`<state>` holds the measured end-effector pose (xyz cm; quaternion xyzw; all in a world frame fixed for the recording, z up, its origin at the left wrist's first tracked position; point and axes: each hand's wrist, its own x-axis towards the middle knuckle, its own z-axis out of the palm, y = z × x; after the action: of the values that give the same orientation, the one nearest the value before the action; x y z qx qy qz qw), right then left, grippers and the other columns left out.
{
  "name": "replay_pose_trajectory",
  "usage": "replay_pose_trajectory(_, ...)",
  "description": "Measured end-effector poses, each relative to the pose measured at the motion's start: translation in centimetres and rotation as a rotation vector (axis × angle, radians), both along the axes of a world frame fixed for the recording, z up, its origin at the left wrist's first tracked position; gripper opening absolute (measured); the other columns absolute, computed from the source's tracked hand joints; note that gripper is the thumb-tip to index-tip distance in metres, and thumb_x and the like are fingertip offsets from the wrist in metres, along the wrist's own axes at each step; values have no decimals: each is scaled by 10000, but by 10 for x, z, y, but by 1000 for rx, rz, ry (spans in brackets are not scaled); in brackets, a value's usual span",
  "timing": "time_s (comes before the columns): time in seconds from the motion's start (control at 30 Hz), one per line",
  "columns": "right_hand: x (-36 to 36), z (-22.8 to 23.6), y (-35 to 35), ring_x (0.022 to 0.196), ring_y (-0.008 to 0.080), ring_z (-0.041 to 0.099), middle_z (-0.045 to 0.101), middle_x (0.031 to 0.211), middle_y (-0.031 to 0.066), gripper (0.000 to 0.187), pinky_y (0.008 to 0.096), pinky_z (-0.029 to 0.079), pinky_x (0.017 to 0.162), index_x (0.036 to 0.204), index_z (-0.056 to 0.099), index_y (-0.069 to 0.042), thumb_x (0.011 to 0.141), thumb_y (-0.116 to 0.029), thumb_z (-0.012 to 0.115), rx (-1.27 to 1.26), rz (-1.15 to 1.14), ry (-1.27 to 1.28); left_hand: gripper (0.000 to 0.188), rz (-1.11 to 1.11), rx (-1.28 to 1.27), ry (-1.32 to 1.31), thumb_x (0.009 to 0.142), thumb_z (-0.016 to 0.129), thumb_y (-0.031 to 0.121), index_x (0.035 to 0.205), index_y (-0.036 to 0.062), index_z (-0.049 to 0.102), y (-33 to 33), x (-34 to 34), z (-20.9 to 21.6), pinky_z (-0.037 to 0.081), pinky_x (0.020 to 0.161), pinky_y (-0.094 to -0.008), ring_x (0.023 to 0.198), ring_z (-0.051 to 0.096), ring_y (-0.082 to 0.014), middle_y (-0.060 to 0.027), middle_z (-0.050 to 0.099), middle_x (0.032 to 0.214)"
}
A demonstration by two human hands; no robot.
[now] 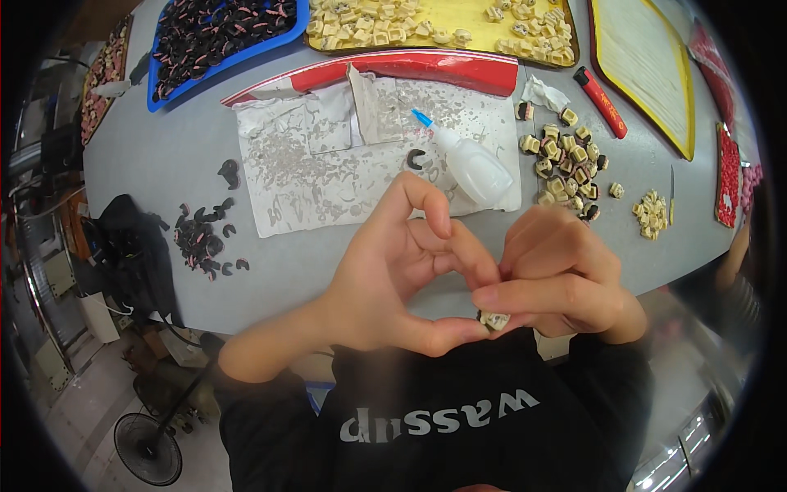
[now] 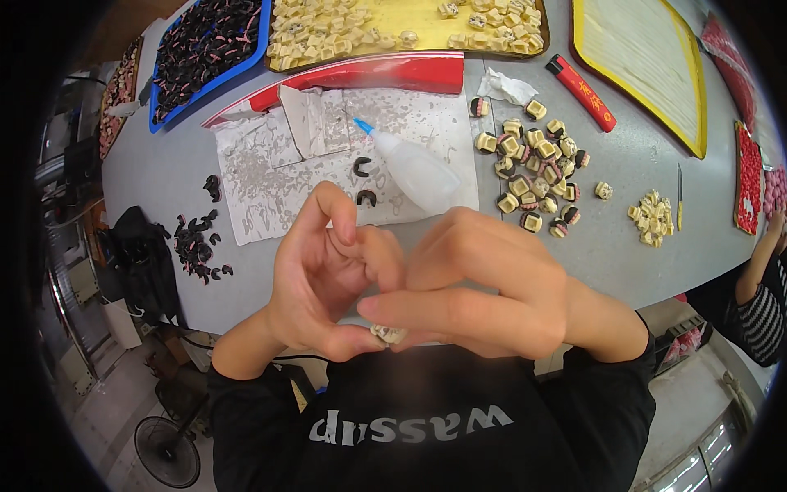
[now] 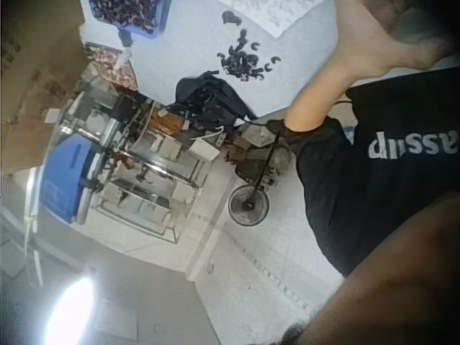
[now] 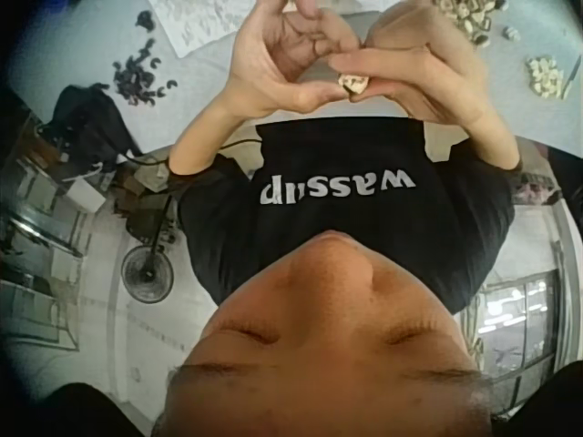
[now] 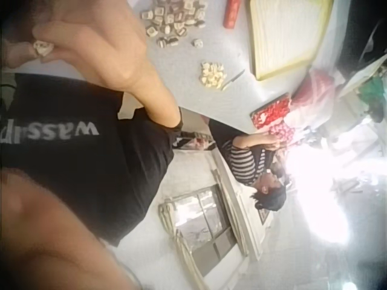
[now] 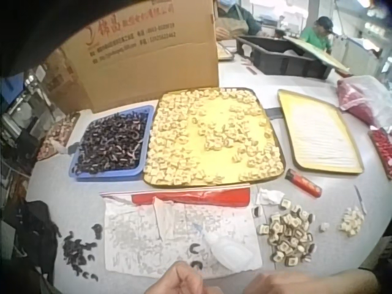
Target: The person dispenses glue from a bottle onto small curved pieces and attaches them onto miniature toy parts by hand.
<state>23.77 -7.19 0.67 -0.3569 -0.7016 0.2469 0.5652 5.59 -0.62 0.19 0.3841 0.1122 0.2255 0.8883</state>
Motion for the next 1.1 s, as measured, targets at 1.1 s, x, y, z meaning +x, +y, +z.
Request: replay_pose_trajectory(1.1,-2,6,-3,728,222,624,638,850,149,251,283,492,616,874,614,21,695,23,789,-282,187,244,425,523,1293,-112,661,735,-91,974,2,464,-2,-13,2,533,574,-377,817,554,-301,-232,613,1013)
